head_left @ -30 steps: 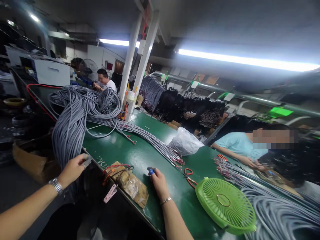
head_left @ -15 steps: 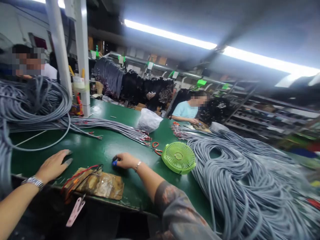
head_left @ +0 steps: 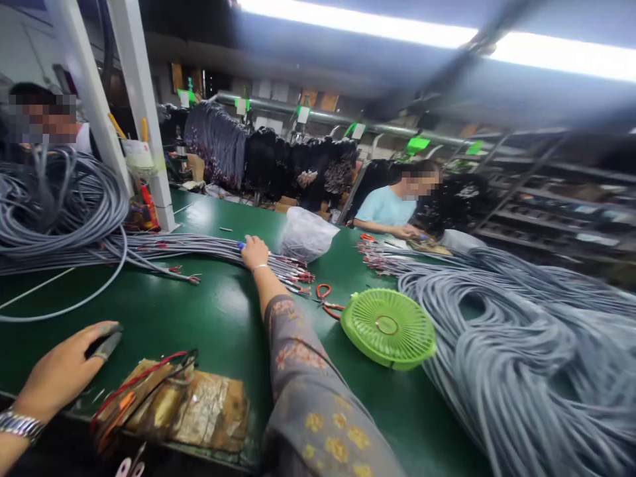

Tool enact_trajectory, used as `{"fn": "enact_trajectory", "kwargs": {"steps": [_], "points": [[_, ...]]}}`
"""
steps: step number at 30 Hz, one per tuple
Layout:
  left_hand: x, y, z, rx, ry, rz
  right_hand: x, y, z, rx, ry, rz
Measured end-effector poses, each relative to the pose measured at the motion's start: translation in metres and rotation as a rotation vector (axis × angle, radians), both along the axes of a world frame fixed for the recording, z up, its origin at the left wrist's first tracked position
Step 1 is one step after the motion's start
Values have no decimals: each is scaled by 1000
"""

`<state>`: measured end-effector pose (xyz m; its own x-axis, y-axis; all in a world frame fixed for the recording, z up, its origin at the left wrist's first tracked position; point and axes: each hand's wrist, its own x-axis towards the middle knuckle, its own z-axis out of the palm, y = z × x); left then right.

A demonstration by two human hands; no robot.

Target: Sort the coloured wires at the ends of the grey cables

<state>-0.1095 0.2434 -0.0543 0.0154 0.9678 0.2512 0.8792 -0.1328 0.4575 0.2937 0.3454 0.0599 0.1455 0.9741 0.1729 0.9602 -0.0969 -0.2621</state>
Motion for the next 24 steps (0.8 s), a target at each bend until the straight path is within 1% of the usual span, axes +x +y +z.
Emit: {"fn": "enact_trajectory", "kwargs": {"steps": [2,4,7,9,12,15,17,20,24], "points": [[4,-11,9,39,-81,27,3,14,-5,-25,28,-18],[8,-19,14,55,-136,29,5,26,-9,-77,46,-29],[11,-26,15,69,-181,38,8,42,-12,-170,48,-40],[14,-29,17,62,-195,38,10,50,-12,-230,40,-19],[20,-34,23,30,-203,25,9,56,-11,-251,10,1],[27,-40,33,-44,-232,30,7,51,-13,-226,-33,-2],[33,-43,37,-59,-255,34,6,44,-15,-217,-61,13],[39,-44,40,-71,-270,23,5,30,-17,-218,-100,45],[45,-41,40,-51,-243,5,2,8,-19,-226,-139,67]]}}
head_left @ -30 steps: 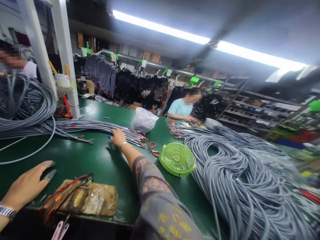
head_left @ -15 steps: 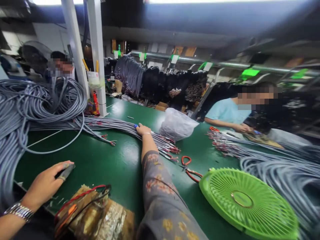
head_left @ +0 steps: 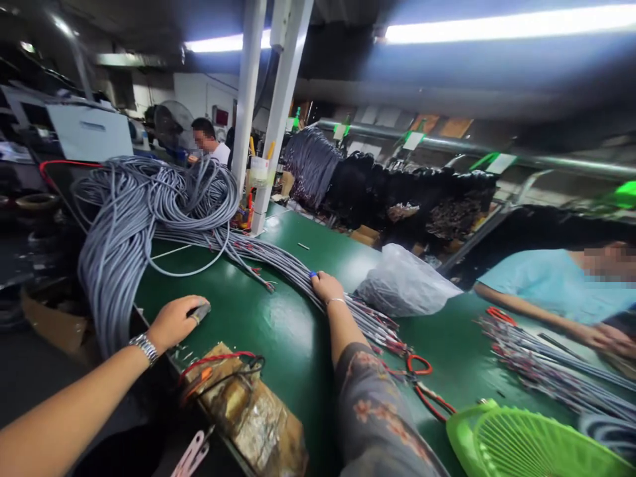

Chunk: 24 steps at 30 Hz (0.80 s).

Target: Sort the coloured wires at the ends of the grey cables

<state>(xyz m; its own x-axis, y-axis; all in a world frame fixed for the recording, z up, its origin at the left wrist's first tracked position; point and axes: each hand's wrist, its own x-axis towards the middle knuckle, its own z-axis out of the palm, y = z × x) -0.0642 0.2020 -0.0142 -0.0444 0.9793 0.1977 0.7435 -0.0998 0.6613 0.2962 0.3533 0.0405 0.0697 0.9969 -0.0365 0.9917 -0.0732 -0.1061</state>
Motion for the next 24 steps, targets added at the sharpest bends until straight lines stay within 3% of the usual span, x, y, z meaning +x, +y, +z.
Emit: {"fn": "enact_trajectory", "kwargs": {"steps": [15,24], "points": [[15,14,-7,153,148,-16,-30,-94,-6,6,-45,59],[18,14,0,158,207,-5,-51,-145,-6,24,-47,71]]}}
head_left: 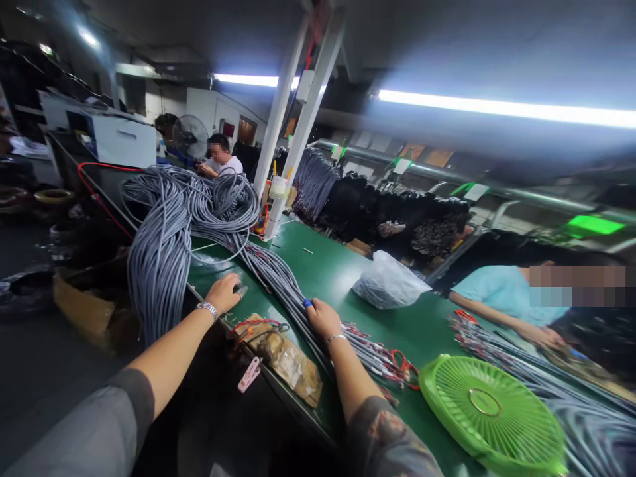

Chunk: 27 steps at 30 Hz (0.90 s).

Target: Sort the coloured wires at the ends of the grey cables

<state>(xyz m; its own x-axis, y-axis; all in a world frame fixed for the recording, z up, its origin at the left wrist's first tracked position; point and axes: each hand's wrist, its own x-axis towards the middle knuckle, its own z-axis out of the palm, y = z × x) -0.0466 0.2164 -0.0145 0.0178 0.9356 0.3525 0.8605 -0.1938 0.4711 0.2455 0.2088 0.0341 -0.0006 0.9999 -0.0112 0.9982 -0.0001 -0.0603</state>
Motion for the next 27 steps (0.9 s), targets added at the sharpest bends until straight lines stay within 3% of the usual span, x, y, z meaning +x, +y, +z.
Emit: {"fn": "enact_trajectory", "kwargs": {"steps": [6,12,21,27], "points": [[4,0,1,-27,53,17,-7,-24,-7,1,5,32],[3,1,-1,-52,128,32,-4,-30,-13,34,-6,82],[2,-2,14,-65,218,36,-4,-28,-13,93,38,134],[0,-2,22,-66,254,29,17,-60,-29,140,48,261]]}}
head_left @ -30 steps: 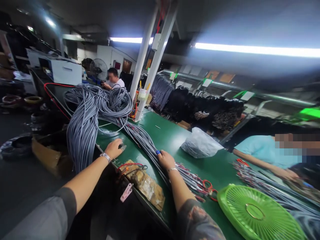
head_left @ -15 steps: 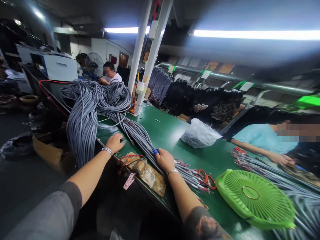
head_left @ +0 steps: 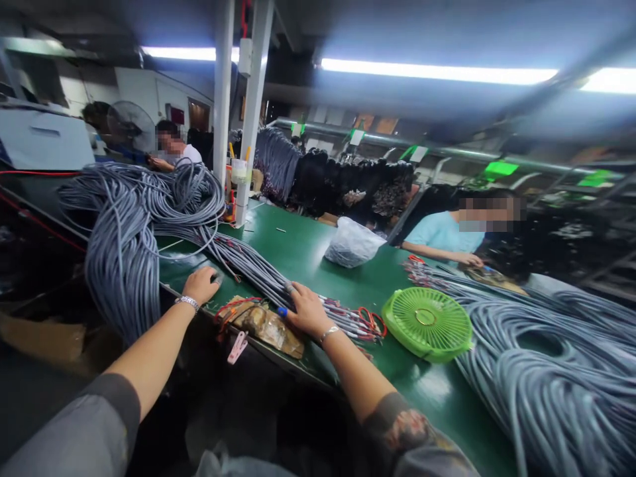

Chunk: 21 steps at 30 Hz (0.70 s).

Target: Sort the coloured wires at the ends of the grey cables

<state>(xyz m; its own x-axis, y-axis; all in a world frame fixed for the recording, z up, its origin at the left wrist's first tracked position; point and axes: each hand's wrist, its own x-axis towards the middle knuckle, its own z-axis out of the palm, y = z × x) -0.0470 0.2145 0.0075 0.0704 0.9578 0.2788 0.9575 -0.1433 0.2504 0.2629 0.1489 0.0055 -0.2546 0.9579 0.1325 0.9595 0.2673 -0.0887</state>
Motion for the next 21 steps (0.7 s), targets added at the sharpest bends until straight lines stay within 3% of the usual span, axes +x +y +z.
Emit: {"fn": "enact_trajectory", "kwargs": {"steps": [4,13,17,21], "points": [[-3,0,3,-11,17,2,23,-19,-10,23,-43,-1],[-4,-5,29,-57,51,-6,37,8,11,19,-54,-99],[-4,-10,33,-68,43,-14,53,11,3,94,257,-102],[0,-17,30,-74,13,-58,85,12,1,371,663,-220]]}}
